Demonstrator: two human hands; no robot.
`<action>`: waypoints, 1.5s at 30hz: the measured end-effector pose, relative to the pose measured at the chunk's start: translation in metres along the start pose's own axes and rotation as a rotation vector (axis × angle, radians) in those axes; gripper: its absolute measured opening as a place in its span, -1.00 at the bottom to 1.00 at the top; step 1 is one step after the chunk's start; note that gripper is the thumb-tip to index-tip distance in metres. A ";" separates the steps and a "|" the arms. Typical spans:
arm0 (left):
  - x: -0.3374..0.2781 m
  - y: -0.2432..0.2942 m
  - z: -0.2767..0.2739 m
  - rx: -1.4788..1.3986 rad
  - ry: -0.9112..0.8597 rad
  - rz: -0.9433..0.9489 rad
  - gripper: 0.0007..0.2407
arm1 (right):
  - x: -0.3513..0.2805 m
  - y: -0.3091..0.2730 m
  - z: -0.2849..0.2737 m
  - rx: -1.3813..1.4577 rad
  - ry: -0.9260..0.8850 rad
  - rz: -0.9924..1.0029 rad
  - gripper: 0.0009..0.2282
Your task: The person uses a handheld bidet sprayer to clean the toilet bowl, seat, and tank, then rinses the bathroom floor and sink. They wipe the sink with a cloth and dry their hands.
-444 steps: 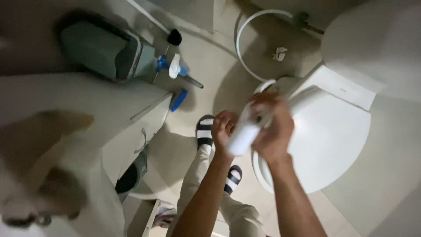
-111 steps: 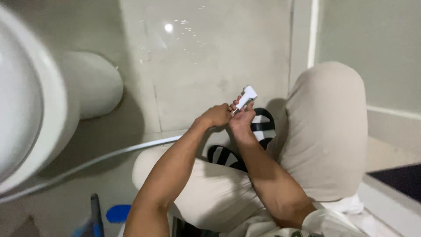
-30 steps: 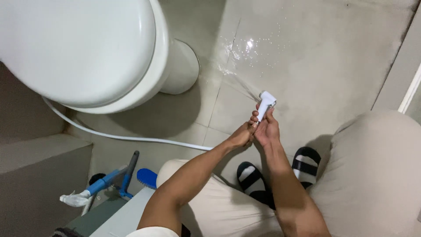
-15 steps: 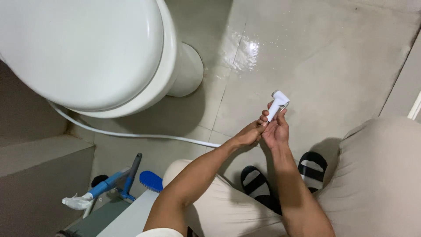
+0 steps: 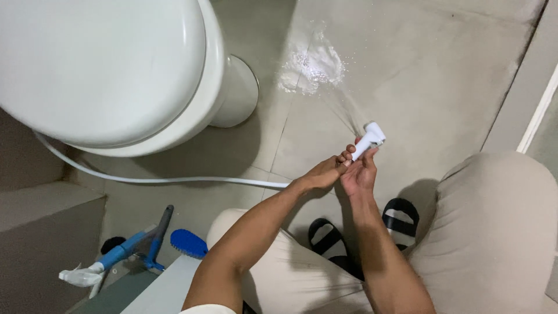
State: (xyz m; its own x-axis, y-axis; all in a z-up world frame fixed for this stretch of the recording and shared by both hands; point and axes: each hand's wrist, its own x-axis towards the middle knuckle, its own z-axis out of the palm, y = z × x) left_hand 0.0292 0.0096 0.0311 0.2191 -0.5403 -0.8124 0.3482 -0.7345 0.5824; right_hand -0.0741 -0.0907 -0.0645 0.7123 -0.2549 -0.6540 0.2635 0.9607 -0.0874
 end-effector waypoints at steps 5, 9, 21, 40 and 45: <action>0.000 0.010 0.001 0.250 -0.186 -0.002 -0.40 | -0.045 0.004 0.012 0.273 0.139 -0.129 -0.41; 0.005 -0.003 0.014 0.343 -0.291 -0.008 -0.36 | -0.052 0.011 -0.029 0.337 0.173 -0.160 -0.40; 0.041 -0.002 0.030 0.649 -0.305 0.029 -0.38 | -0.052 -0.009 -0.035 0.386 0.333 -0.266 -0.49; 0.062 0.049 0.031 0.654 -0.411 0.152 -0.46 | -0.044 -0.035 -0.030 0.331 0.418 -0.478 -0.70; 0.078 0.036 0.047 0.690 -0.460 0.123 -0.41 | -0.064 -0.037 -0.031 0.363 0.467 -0.501 -0.68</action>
State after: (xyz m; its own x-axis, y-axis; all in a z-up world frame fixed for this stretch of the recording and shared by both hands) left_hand 0.0159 -0.0782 -0.0095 -0.2264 -0.6368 -0.7371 -0.3223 -0.6651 0.6736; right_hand -0.1502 -0.1068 -0.0427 0.1248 -0.4994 -0.8574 0.7363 0.6258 -0.2573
